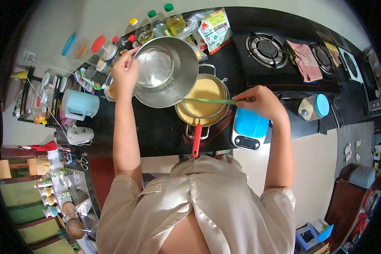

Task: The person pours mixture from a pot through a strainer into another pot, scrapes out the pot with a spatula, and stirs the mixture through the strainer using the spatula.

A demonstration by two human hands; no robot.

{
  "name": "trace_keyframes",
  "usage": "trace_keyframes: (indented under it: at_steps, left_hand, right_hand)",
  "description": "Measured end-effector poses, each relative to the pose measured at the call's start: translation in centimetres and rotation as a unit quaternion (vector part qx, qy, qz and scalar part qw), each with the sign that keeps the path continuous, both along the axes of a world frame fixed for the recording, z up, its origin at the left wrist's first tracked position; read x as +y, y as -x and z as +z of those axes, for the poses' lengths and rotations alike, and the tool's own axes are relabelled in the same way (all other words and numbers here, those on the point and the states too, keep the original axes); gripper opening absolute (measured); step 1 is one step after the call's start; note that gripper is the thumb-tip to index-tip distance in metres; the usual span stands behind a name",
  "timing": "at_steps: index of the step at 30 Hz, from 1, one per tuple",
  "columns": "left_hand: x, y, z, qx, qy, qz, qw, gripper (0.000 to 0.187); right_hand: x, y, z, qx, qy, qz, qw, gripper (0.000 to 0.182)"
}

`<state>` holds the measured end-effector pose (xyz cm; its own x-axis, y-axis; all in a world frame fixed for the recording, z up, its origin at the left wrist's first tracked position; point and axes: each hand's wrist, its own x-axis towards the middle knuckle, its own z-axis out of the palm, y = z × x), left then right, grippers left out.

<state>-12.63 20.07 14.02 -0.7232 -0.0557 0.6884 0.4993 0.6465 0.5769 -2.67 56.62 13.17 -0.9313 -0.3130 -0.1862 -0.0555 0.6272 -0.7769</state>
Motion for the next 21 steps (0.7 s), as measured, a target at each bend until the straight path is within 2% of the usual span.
trace_keyframes:
  at_steps: [1, 3, 5, 6, 7, 8, 9, 10, 11, 12, 14, 16, 21]
  left_hand:
    - [-0.4, 0.0, -0.2, -0.001, 0.001, -0.002, 1.0, 0.016]
    - [-2.3, -0.6, -0.3, -0.074, -0.121, 0.026, 0.99, 0.024]
    - [-7.1, -1.0, -2.7, -0.092, -0.122, 0.097, 0.983, 0.023]
    - [-8.3, -2.6, -3.1, -0.124, -0.193, 0.08, 0.97, 0.023]
    - [-9.3, -3.9, -4.1, -0.155, -0.212, 0.152, 0.953, 0.021]
    - [-10.1, -5.3, -5.2, -0.184, -0.261, 0.196, 0.927, 0.021]
    - [-10.8, -6.6, -6.6, -0.213, -0.308, 0.238, 0.896, 0.021]
    - [-12.8, -8.1, -9.5, -0.214, -0.342, 0.209, 0.891, 0.021]
    - [-14.3, -9.4, -11.9, -0.216, -0.376, 0.181, 0.883, 0.021]
    - [-14.2, -10.5, -12.5, -0.219, -0.38, 0.181, 0.88, 0.021]
    - [-13.2, -12.4, -13.8, -0.228, -0.463, 0.23, 0.825, 0.022]
    - [-12.5, -13.1, -14.7, -0.227, -0.487, 0.236, 0.809, 0.022]
    - [-13.2, -13.5, -18.2, -0.224, -0.522, 0.233, 0.789, 0.02]
  right_hand:
    - [-0.4, -0.4, 0.3, -0.021, -0.024, -0.012, 0.999, 0.023]
    - [-0.1, -1.2, 0.0, -0.004, -0.04, -0.024, 0.999, 0.023]
    - [0.7, -2.0, -1.1, 0.015, -0.056, -0.03, 0.998, 0.023]
    - [1.4, -2.5, -2.3, 0.005, -0.006, -0.067, 0.998, 0.025]
    - [1.8, -2.9, -2.9, -0.004, 0.044, -0.104, 0.994, 0.027]
    - [1.9, -3.3, -2.9, -0.005, 0.044, -0.101, 0.994, 0.027]
    - [2.1, -3.7, -2.8, -0.055, 0.07, -0.131, 0.987, 0.029]
    - [2.2, -4.0, -2.8, -0.105, 0.094, -0.162, 0.977, 0.031]
    - [2.3, -4.0, -2.8, -0.107, 0.091, -0.163, 0.977, 0.031]
    - [2.4, -3.9, -2.9, -0.098, 0.088, -0.16, 0.978, 0.031]
    - [2.3, -3.8, -2.4, -0.091, 0.078, -0.155, 0.981, 0.032]
    - [2.0, -3.2, -1.1, -0.047, 0.021, -0.143, 0.988, 0.028]
    - [0.7, -2.8, 0.9, 0.014, -0.021, -0.129, 0.991, 0.026]
